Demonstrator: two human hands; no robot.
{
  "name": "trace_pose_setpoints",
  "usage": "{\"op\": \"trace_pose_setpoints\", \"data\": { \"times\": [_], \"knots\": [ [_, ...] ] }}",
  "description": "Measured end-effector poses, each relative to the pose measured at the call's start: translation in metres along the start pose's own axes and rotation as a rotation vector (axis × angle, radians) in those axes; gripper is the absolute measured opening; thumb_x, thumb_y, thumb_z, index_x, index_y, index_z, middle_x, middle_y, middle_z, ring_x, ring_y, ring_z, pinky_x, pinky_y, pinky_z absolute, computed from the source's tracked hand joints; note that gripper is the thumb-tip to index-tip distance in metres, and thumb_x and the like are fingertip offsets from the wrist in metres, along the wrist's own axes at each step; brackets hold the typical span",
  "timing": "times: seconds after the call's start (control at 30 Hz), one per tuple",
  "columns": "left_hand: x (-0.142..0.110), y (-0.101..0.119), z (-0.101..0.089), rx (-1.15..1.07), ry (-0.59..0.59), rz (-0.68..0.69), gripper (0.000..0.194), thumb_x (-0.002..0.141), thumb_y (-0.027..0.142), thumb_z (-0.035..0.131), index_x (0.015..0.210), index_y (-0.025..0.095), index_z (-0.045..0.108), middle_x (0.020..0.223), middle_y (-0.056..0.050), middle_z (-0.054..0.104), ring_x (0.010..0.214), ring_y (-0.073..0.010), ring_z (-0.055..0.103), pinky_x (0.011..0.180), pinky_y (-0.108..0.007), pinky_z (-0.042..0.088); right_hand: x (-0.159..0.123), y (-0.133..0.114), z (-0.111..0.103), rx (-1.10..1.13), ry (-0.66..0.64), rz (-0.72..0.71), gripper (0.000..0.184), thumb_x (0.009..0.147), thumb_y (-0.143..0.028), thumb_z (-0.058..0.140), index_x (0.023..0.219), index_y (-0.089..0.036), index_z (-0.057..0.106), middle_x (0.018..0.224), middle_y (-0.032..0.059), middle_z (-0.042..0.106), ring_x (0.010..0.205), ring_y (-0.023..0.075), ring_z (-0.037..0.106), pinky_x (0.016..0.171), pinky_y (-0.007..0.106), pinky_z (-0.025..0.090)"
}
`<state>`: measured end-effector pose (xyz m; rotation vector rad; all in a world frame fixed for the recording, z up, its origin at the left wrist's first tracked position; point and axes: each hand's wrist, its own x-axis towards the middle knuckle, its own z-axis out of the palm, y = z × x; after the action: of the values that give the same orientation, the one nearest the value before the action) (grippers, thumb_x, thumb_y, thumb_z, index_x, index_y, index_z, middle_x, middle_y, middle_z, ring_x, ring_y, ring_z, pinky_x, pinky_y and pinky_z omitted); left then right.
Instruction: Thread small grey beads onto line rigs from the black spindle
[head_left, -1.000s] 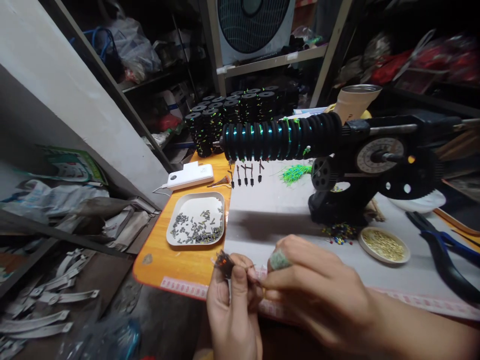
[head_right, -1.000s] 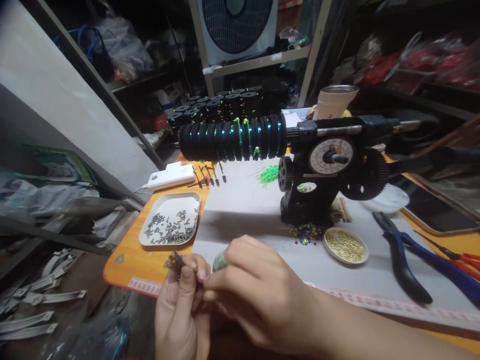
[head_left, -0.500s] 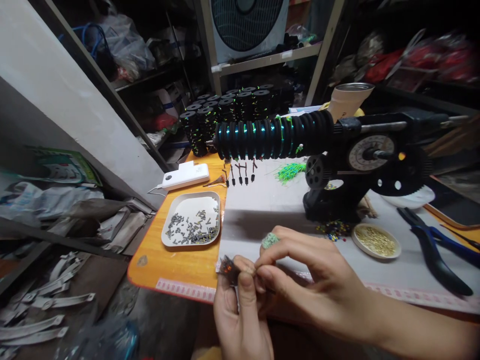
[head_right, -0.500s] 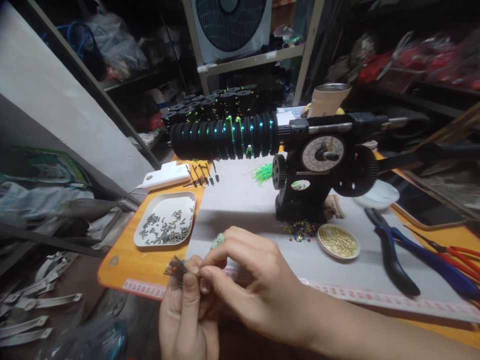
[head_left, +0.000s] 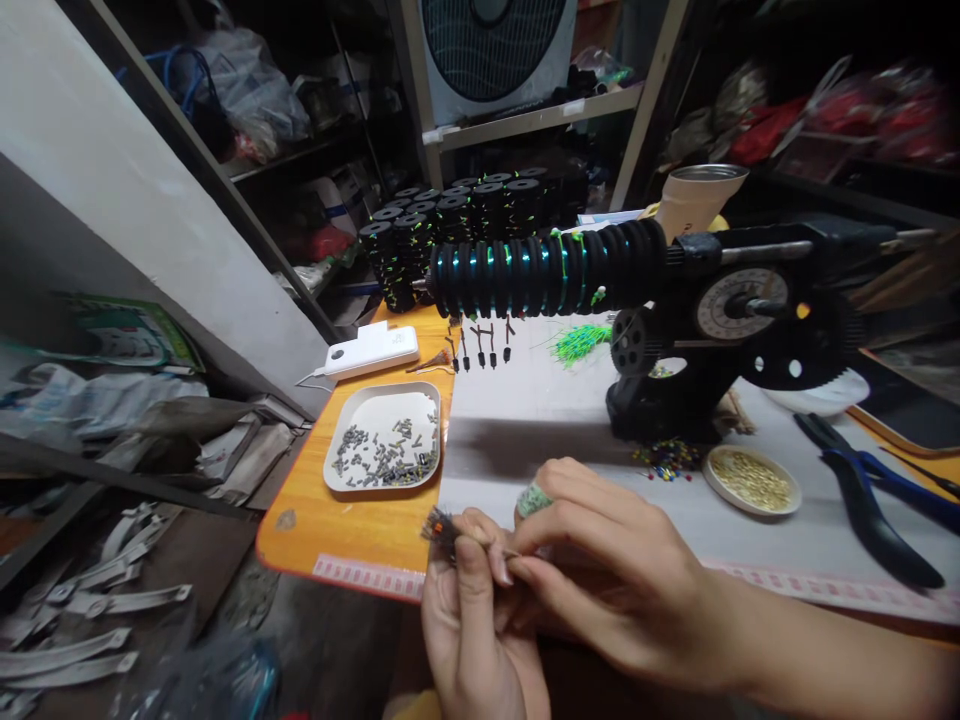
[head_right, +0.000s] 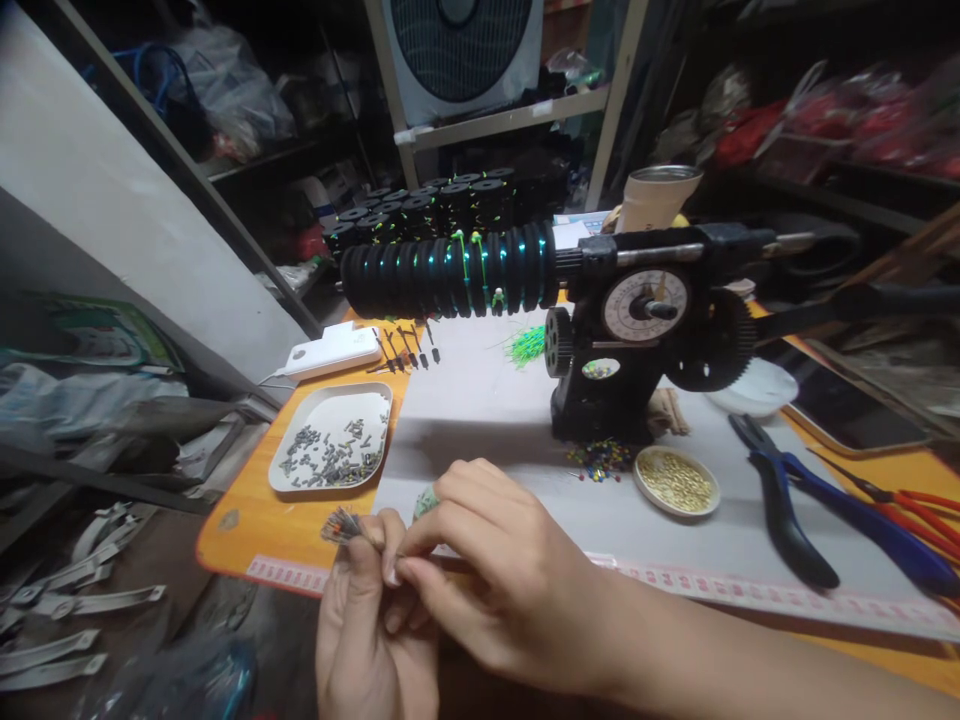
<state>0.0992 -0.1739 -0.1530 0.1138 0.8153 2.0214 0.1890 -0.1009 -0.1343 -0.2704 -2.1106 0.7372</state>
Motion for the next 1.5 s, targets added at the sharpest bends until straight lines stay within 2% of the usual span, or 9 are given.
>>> {"op": "trace_pose_setpoints", "data": {
  "times": [0.1, 0.27, 0.43, 0.57, 0.7, 0.83, 1.03, 1.3, 1.5],
  "knots": [
    [0.002, 0.002, -0.001, 0.010, -0.045, 0.014, 0.033, 0.079, 0.032, 0.074, 0.062, 0.015, 0.051, 0.061, 0.005, 0.042, 0.049, -0.0049, 0.031, 0.045, -0.013, 0.035, -0.001, 0.002, 0.001, -0.085, 0.009, -0.048, 0.009, 0.087, -0.007, 0.055, 0.084, -0.013, 0.061, 0.069, 0.0042, 0.057, 0.066, 0.0156, 0.045, 0.060, 0.029, 0.036],
    [0.003, 0.005, -0.003, -0.020, -0.093, -0.139, 0.033, 0.084, 0.033, 0.068, 0.062, 0.015, 0.051, 0.060, 0.006, 0.034, 0.047, -0.0046, 0.019, 0.041, -0.013, 0.025, -0.003, 0.006, 0.002, -0.179, 0.008, -0.171, 0.008, 0.091, -0.010, 0.054, 0.088, -0.013, 0.061, 0.068, 0.0039, 0.055, 0.065, 0.0159, 0.044, 0.063, 0.032, 0.039],
    [0.006, 0.008, -0.004, 0.044, -0.086, -0.061, 0.031, 0.084, 0.033, 0.068, 0.064, 0.015, 0.052, 0.062, 0.005, 0.037, 0.048, -0.0050, 0.023, 0.043, -0.013, 0.028, -0.003, 0.006, -0.005, -0.086, -0.002, -0.069, 0.004, 0.089, -0.016, 0.063, 0.092, -0.014, 0.064, 0.070, 0.0026, 0.052, 0.066, 0.0152, 0.044, 0.060, 0.029, 0.039],
    [0.011, 0.015, -0.006, 0.115, -0.133, 0.007, 0.032, 0.086, 0.034, 0.066, 0.064, 0.015, 0.052, 0.061, 0.005, 0.039, 0.048, -0.0053, 0.020, 0.042, -0.015, 0.024, -0.002, 0.012, -0.014, 0.007, -0.047, 0.024, 0.015, 0.087, -0.014, 0.066, 0.101, -0.015, 0.064, 0.080, 0.0051, 0.055, 0.071, 0.0152, 0.050, 0.059, 0.026, 0.043],
    [0.013, 0.022, -0.010, 0.127, -0.164, -0.049, 0.031, 0.086, 0.032, 0.065, 0.064, 0.014, 0.052, 0.061, 0.005, 0.039, 0.049, -0.0049, 0.018, 0.042, -0.015, 0.019, 0.000, 0.020, -0.018, -0.110, -0.062, -0.041, 0.016, 0.092, -0.009, 0.055, 0.098, -0.019, 0.066, 0.084, 0.0054, 0.057, 0.072, 0.0135, 0.055, 0.061, 0.024, 0.047],
    [0.012, 0.027, -0.012, 0.121, -0.174, -0.088, 0.029, 0.084, 0.032, 0.069, 0.067, 0.015, 0.053, 0.061, 0.005, 0.040, 0.049, -0.0046, 0.017, 0.042, -0.015, 0.017, 0.005, 0.015, -0.020, -0.205, -0.093, -0.118, 0.016, 0.095, -0.014, 0.053, 0.095, -0.019, 0.068, 0.081, 0.0059, 0.058, 0.070, 0.0135, 0.057, 0.059, 0.023, 0.047],
    [0.010, 0.030, -0.010, 0.120, -0.189, -0.113, 0.032, 0.082, 0.033, 0.070, 0.064, 0.015, 0.052, 0.060, 0.006, 0.039, 0.048, -0.0036, 0.016, 0.042, -0.015, 0.018, 0.006, 0.009, -0.021, -0.190, -0.134, -0.169, 0.015, 0.093, -0.027, 0.059, 0.101, -0.016, 0.066, 0.080, 0.0071, 0.057, 0.071, 0.0163, 0.055, 0.062, 0.028, 0.047],
    [0.011, 0.031, -0.013, 0.083, -0.200, -0.186, 0.033, 0.082, 0.034, 0.070, 0.062, 0.015, 0.052, 0.059, 0.006, 0.038, 0.046, -0.0031, 0.016, 0.041, -0.015, 0.016, 0.001, 0.013, -0.020, -0.157, -0.150, -0.183, 0.018, 0.090, -0.022, 0.064, 0.105, -0.012, 0.067, 0.085, 0.0088, 0.056, 0.076, 0.0170, 0.054, 0.066, 0.031, 0.046],
    [0.010, 0.030, -0.011, 0.080, -0.196, -0.177, 0.031, 0.080, 0.033, 0.073, 0.063, 0.014, 0.055, 0.058, 0.006, 0.039, 0.046, -0.0025, 0.016, 0.041, -0.014, 0.017, 0.001, 0.014, -0.020, -0.164, -0.153, -0.253, 0.022, 0.085, -0.013, 0.068, 0.107, -0.011, 0.065, 0.081, 0.0089, 0.060, 0.074, 0.0184, 0.056, 0.068, 0.034, 0.049]
  ]
}}
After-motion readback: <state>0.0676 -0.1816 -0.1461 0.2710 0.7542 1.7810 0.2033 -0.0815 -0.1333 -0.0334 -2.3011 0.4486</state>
